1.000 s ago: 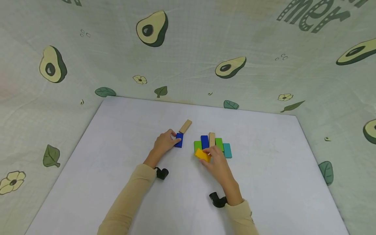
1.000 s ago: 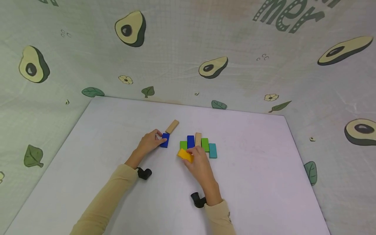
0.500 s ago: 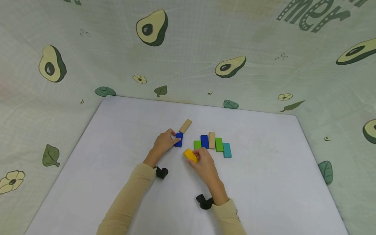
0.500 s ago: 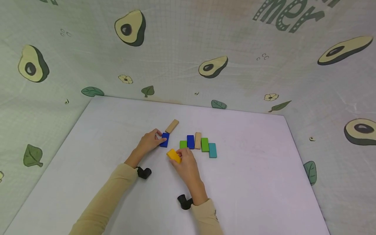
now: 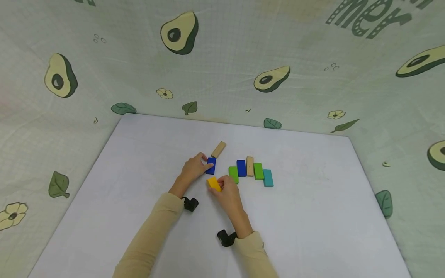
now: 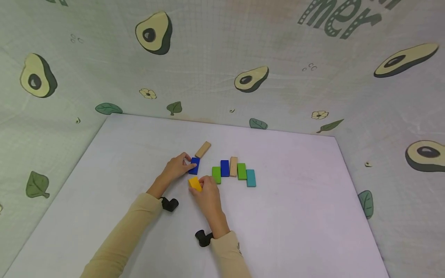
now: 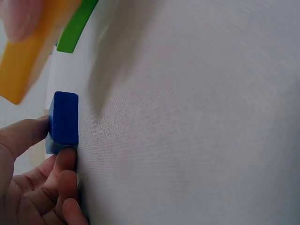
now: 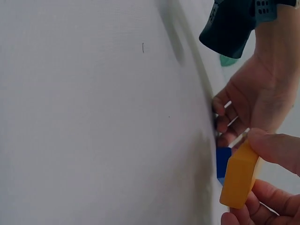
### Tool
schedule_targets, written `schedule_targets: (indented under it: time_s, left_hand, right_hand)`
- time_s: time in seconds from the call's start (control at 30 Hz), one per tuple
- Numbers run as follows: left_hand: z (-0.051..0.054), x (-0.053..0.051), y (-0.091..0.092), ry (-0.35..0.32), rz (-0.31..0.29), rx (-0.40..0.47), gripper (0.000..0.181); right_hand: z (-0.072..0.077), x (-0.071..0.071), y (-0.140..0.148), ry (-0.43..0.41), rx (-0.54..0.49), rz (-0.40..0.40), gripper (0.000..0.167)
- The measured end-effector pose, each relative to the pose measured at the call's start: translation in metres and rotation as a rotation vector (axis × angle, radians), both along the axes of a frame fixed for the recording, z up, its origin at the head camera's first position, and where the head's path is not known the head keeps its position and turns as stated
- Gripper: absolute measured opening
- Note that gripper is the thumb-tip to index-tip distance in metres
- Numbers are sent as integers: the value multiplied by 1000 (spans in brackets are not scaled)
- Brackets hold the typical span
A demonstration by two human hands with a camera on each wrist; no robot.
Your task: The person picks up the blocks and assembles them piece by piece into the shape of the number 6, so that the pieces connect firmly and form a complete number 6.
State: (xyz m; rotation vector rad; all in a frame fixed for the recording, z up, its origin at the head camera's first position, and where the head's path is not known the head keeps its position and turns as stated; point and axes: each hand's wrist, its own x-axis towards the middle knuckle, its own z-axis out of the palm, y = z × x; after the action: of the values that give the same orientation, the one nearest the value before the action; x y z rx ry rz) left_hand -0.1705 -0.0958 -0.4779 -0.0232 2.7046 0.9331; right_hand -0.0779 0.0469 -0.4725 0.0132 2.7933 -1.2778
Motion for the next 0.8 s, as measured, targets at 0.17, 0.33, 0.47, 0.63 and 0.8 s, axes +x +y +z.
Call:
schedule_targets:
  time_s: [0.17, 0.33, 0.47, 0.63, 0.8]
  left_hand:
    - [0, 1, 0, -10, -1, 2, 38]
    - [1, 1, 0, -16, 0, 5, 38]
    - [1, 0, 1, -16, 7, 3, 38]
    - [1, 0, 1, -24, 10, 6, 37]
    - [1, 0, -1, -27, 10, 8, 36]
  right_hand:
    - [-6, -5, -7, -35, 10, -31, 36]
    - [-9, -9, -12, -49, 6, -61, 37]
    - [-10, -12, -16, -58, 3, -80, 38]
    - [-13, -14, -20, -89, 23, -93, 38]
    - [-13, -16, -24, -75, 57, -91, 39]
